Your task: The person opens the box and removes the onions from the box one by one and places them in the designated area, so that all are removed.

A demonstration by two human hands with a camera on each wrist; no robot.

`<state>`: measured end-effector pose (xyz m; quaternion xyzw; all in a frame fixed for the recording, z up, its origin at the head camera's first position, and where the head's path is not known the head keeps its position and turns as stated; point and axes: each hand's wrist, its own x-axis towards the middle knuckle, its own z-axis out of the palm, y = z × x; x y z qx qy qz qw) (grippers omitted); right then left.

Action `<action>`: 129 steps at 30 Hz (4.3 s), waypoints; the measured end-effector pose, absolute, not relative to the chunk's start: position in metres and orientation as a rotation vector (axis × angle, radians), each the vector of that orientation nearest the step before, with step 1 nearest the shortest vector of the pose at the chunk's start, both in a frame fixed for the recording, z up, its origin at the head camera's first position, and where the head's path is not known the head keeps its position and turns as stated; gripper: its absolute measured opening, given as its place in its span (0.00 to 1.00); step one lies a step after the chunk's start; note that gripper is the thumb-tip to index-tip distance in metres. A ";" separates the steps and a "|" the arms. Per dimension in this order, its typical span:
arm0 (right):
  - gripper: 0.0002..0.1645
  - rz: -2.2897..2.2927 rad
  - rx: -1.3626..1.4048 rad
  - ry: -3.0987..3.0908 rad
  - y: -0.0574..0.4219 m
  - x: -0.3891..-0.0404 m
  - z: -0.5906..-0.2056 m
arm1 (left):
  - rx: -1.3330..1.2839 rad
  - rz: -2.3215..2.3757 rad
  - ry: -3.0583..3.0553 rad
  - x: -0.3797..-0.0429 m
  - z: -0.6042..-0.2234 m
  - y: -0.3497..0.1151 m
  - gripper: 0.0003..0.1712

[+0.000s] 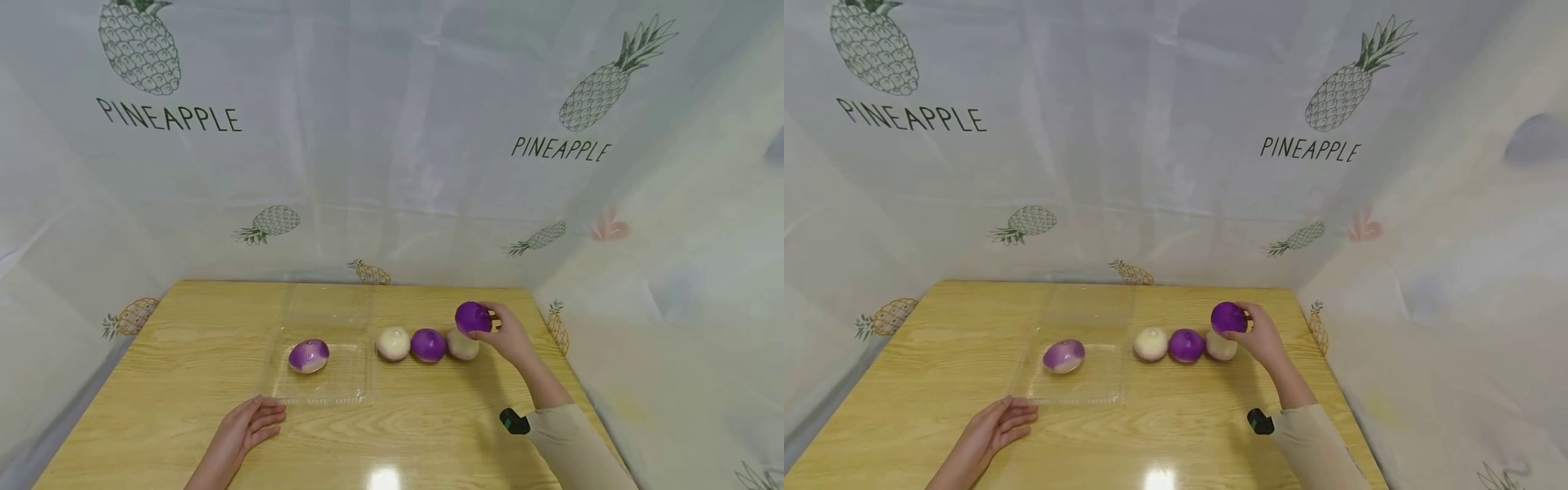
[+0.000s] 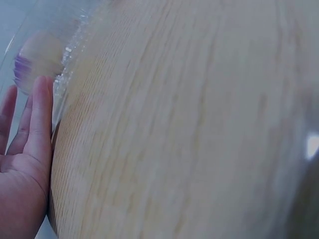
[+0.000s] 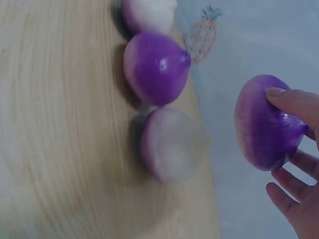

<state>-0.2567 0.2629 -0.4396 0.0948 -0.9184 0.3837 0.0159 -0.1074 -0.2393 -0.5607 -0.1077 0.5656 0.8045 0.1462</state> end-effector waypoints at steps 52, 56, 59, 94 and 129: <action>0.41 1.136 -0.009 -2.995 0.322 -0.265 -0.510 | -0.147 2.286 1.654 -0.105 -0.567 -0.244 0.28; 0.41 1.145 0.002 -2.994 0.323 -0.266 -0.512 | -0.153 2.289 1.651 -0.106 -0.567 -0.244 0.28; 0.41 1.154 0.005 -2.991 0.323 -0.266 -0.512 | -0.149 2.292 1.651 -0.105 -0.567 -0.244 0.27; 0.40 1.245 -0.019 -3.007 0.318 -0.268 -0.506 | -0.068 2.330 1.636 -0.106 -0.569 -0.247 0.29; 0.40 1.106 0.071 -2.958 0.309 -0.267 -0.476 | -0.343 2.336 1.651 -0.111 -0.562 -0.235 0.27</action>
